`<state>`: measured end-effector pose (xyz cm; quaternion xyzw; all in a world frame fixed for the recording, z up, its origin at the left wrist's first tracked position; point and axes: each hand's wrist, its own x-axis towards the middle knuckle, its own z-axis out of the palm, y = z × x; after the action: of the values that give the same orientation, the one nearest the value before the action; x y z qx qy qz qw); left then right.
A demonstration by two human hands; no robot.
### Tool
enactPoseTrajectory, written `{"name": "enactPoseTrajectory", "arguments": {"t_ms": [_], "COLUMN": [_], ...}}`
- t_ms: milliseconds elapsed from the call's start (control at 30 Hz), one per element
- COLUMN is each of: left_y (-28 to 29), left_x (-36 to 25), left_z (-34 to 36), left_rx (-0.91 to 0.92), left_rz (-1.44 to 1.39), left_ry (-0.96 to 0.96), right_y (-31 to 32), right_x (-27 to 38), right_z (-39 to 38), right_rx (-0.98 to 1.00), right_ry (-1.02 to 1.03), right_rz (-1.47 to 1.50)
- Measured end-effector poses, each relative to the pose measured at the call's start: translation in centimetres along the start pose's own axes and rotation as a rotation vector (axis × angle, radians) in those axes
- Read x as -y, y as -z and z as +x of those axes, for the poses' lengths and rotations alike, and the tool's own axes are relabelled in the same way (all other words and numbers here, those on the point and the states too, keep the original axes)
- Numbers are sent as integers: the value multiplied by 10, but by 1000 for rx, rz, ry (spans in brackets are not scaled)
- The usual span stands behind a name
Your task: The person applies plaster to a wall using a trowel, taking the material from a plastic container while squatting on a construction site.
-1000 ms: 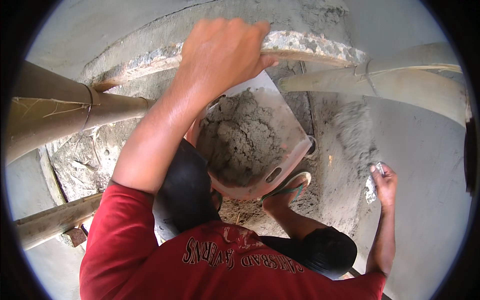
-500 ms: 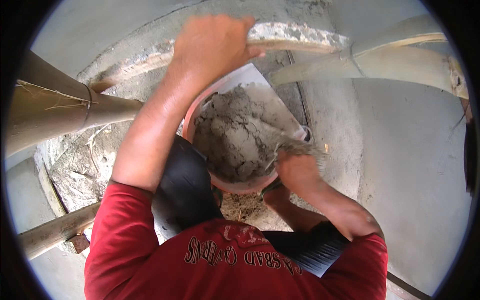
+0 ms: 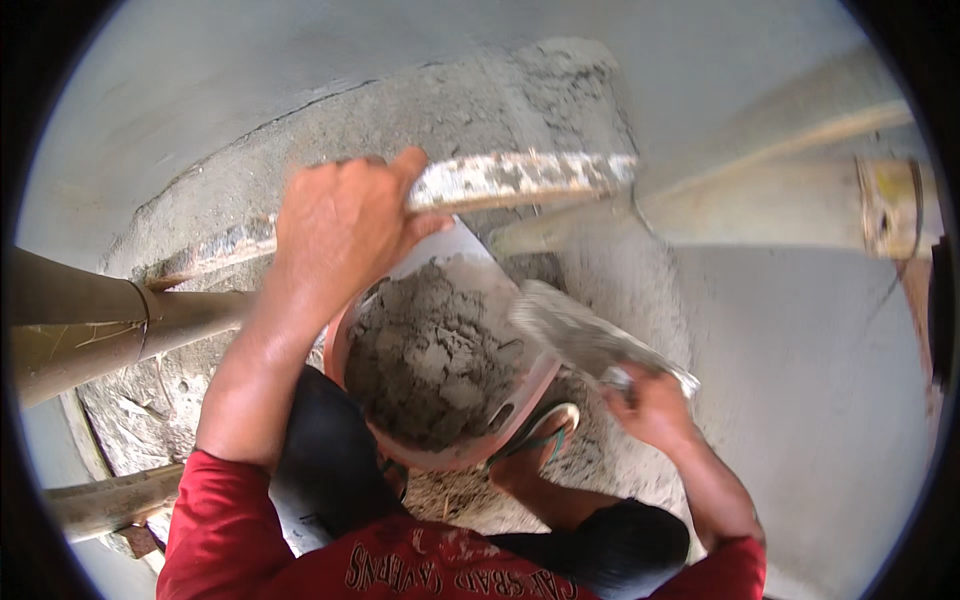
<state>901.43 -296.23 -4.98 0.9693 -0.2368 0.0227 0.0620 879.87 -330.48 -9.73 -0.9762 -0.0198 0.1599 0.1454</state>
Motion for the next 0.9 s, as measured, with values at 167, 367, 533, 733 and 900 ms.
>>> {"name": "enactPoseTrajectory", "arguments": {"t_ms": [167, 367, 533, 733, 900], "left_y": [0, -3, -4, -6, -2], "left_x": [-8, -12, -17, -10, -8], "left_z": [3, 9, 15, 7, 11], "left_rx": [29, -29, -24, 48, 10], "left_rz": [19, 29, -35, 23, 13], "left_ry": [82, 93, 124, 188, 123], "right_y": [-67, -166, -109, -110, -98], "right_x": [-147, -237, -196, -142, -145], "right_z": [38, 259, 479, 482, 443], "right_rx": [-281, -421, -507, -454, -575], "right_ry": [-546, -306, -418, -321, -235], "right_rz": [719, 1054, 529, 1161, 1292]}}
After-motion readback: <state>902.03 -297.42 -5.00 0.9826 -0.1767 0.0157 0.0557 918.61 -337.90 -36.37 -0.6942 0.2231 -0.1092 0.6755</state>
